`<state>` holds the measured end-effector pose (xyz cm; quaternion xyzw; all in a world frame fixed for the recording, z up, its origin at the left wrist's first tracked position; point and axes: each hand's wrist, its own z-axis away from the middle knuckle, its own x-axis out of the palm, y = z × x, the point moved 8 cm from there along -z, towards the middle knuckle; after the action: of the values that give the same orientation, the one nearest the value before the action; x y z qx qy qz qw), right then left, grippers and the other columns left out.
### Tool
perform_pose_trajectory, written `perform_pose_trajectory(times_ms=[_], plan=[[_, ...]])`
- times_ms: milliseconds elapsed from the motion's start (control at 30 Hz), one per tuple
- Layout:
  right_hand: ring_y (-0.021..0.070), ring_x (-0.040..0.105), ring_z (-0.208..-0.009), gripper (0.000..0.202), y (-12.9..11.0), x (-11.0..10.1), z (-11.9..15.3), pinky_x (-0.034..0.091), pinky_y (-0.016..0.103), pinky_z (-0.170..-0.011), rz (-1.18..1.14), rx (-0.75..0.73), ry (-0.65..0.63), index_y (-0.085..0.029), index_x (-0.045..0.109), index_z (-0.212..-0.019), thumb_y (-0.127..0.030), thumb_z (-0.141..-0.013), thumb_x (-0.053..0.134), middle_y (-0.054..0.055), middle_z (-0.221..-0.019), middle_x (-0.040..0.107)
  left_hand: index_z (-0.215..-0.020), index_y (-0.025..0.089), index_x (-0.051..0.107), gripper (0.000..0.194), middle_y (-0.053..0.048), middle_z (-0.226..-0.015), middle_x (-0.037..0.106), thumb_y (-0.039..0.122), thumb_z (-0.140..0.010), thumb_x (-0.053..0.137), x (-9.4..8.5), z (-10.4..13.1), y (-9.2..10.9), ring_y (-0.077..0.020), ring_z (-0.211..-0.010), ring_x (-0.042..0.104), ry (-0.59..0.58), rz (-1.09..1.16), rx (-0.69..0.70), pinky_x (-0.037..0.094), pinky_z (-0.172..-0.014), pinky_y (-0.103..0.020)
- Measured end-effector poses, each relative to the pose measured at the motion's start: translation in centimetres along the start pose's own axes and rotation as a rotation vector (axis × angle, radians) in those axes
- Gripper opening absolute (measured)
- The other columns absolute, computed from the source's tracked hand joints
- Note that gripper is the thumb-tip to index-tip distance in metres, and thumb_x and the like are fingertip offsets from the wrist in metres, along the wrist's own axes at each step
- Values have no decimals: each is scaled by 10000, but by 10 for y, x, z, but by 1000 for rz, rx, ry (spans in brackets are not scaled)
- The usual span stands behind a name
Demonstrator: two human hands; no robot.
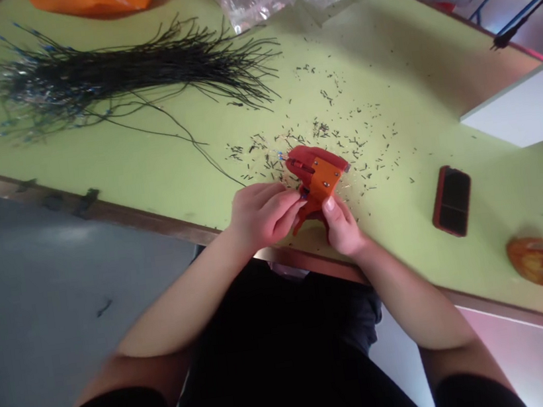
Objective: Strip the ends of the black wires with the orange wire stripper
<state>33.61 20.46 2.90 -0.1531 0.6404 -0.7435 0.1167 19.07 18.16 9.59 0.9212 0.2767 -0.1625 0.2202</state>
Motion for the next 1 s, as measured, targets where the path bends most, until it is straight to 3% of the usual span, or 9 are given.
perform_pose_trajectory(times_ms=[200, 333, 633, 767, 1000], plan=[[397, 790, -1034, 684, -5, -5, 3, 694, 594, -860, 62, -43, 85, -321, 726, -1049, -956, -903, 516, 98, -872, 773, -1034, 284, 571, 51, 70, -646, 577, 258, -1075, 589, 0, -3, 3, -107, -520, 492, 0, -50, 31, 315, -535, -280], [378, 794, -935, 658, -13, -1, 3, 701, 566, -778, 34, -71, 83, -302, 714, -1006, -932, -915, 546, 91, -813, 751, -1022, 272, 568, 65, 70, -634, 571, 261, -1085, 581, -2, -5, 6, -105, -507, 483, 20, -58, 45, 328, -524, -273], [389, 804, -941, 664, -12, -3, 6, 709, 569, -744, 60, -47, 131, -304, 680, -1121, -923, -905, 575, 77, -761, 721, -988, 271, 603, 142, 55, -636, 589, 293, -1108, 531, 3, -2, 3, -108, -513, 492, -37, -70, 12, 340, -535, -276], [348, 795, -815, 608, -10, -6, 6, 694, 530, -691, 72, -74, 135, -301, 678, -1088, -883, -937, 592, 58, -734, 711, -990, 265, 581, 117, 66, -616, 560, 262, -1099, 539, -1, -4, 6, -104, -501, 473, 24, -64, 48, 332, -517, -267], [275, 707, -619, 541, -9, -4, 6, 607, 433, -547, 98, -173, 147, -312, 664, -1011, -833, -1017, 520, 1, -622, 630, -1036, 263, 566, 64, 73, -629, 584, 247, -1096, 548, -2, -6, 8, -100, -508, 509, 20, -61, 53, 345, -537, -266]])
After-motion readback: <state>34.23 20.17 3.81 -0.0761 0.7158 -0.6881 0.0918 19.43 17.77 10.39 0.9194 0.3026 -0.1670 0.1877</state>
